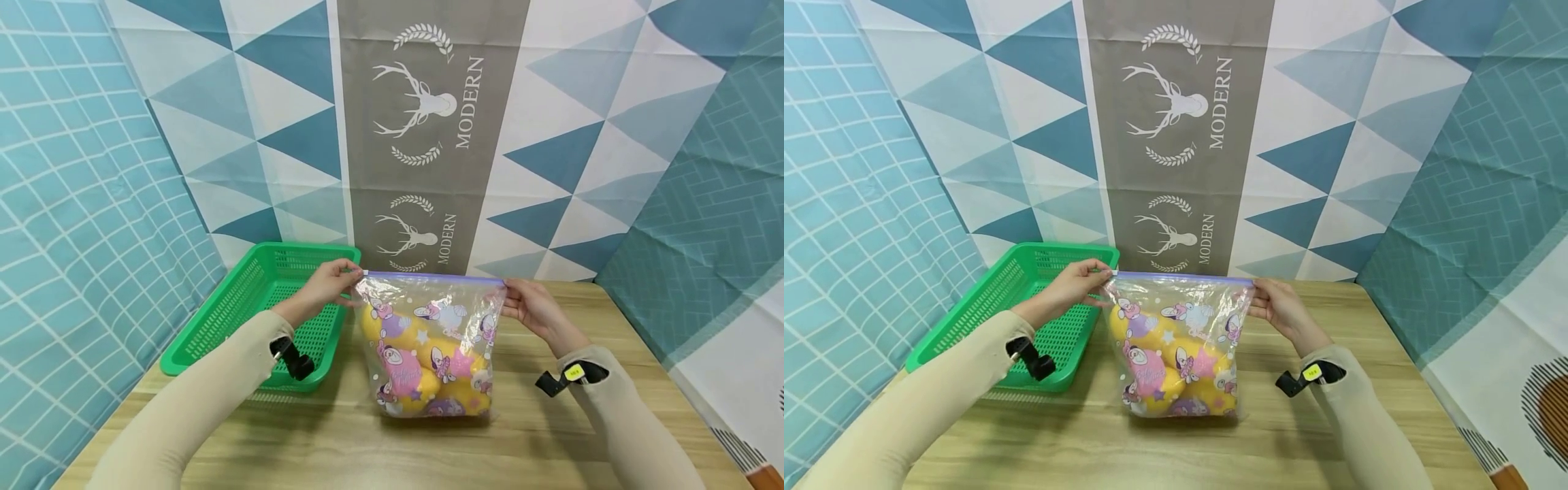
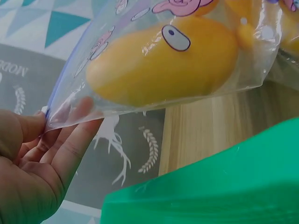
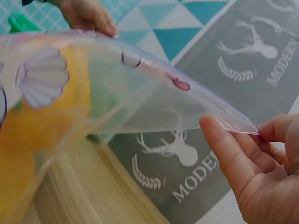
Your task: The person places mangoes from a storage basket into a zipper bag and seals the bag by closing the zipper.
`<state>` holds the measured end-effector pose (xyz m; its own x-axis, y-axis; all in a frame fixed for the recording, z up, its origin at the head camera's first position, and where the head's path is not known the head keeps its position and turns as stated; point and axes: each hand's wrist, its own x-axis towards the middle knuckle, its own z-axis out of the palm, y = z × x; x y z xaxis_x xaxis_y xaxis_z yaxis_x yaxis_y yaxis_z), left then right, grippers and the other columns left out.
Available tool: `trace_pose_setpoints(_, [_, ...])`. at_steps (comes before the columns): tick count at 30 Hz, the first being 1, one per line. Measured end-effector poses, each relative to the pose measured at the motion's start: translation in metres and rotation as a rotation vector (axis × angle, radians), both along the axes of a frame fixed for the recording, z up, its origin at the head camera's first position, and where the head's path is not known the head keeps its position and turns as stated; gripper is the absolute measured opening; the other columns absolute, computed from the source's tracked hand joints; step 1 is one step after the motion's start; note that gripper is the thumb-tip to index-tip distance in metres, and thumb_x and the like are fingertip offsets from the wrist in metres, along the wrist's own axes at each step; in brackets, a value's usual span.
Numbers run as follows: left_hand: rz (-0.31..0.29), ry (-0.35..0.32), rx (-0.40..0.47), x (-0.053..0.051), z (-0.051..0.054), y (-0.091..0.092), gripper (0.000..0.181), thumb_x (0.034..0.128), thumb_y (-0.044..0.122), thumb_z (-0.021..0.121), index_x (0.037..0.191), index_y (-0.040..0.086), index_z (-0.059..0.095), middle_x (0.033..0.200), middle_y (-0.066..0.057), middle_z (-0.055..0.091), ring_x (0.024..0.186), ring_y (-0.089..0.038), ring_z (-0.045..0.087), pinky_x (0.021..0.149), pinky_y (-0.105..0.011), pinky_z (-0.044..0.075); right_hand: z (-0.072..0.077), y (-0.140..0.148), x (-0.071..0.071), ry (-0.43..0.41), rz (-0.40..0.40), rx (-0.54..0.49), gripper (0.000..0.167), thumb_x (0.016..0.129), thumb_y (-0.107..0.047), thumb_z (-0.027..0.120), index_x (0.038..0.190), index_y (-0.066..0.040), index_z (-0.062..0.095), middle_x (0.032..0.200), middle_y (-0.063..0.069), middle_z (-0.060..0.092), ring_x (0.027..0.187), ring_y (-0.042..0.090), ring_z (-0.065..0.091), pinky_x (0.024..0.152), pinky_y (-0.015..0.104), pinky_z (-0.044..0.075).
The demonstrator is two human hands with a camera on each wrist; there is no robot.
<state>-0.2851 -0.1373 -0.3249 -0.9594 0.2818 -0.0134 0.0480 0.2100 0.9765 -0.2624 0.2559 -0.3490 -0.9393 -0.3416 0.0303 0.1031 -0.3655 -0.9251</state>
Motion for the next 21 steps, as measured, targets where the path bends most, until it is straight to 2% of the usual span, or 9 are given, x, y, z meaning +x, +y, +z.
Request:
trace_pose_setpoints(4, [0.006,-0.007,-0.025,-0.014,-0.002,0.001,0.023,0.1056,0.009,0.047,0.120,-0.006,0.056,0.103,-0.013,0.060,0.075,-0.016,0.064,0.070,-0.039,0.059,-0.001,0.001,-0.012,-0.029,-0.041,0.049,0.037,0.108,-0.007,0.032,0.089,-0.005,0.064,0.081,0.008,0.073,0.078,0.017,0.073,0.071,0.029,0.058])
trace_pose_setpoints(9, [0.029,-0.027,-0.054,-0.029,-0.005,0.002,0.026,0.1050,0.009,0.049,0.123,-0.007,0.056,0.102,-0.014,0.061,0.077,-0.017,0.064,0.073,-0.039,0.059,-0.002,0.001,-0.026,-0.016,-0.085,0.182,0.034,0.108,-0.010,0.035,0.090,-0.007,0.064,0.082,0.005,0.073,0.076,0.016,0.072,0.070,0.031,0.058])
trace_pose_setpoints(16, [0.021,-0.034,-0.099,-0.045,-0.007,0.002,0.030,0.1060,0.011,0.047,0.128,-0.007,0.055,0.119,-0.019,0.057,0.083,-0.018,0.063,0.088,-0.049,0.053,-0.005,0.002,-0.042,-0.066,-0.133,0.280,0.024,0.106,-0.015,0.042,0.095,-0.006,0.061,0.083,0.001,0.073,0.074,0.014,0.071,0.069,0.033,0.059])
trace_pose_setpoints(19, [0.030,-0.033,-0.105,-0.051,-0.009,0.003,0.031,0.1054,0.011,0.048,0.129,-0.008,0.055,0.120,-0.021,0.058,0.084,-0.017,0.063,0.087,-0.047,0.054,-0.008,0.003,-0.049,-0.078,-0.148,0.307,0.024,0.106,-0.017,0.042,0.096,-0.005,0.060,0.084,0.000,0.073,0.073,0.014,0.070,0.069,0.033,0.059])
trace_pose_setpoints(21, [0.042,-0.033,-0.107,-0.055,-0.011,0.004,0.030,0.1046,0.010,0.050,0.128,-0.008,0.056,0.115,-0.019,0.059,0.083,-0.017,0.062,0.084,-0.044,0.056,-0.010,0.003,-0.053,-0.087,-0.155,0.326,0.023,0.106,-0.018,0.042,0.097,-0.006,0.059,0.084,-0.001,0.072,0.073,0.013,0.069,0.069,0.033,0.059])
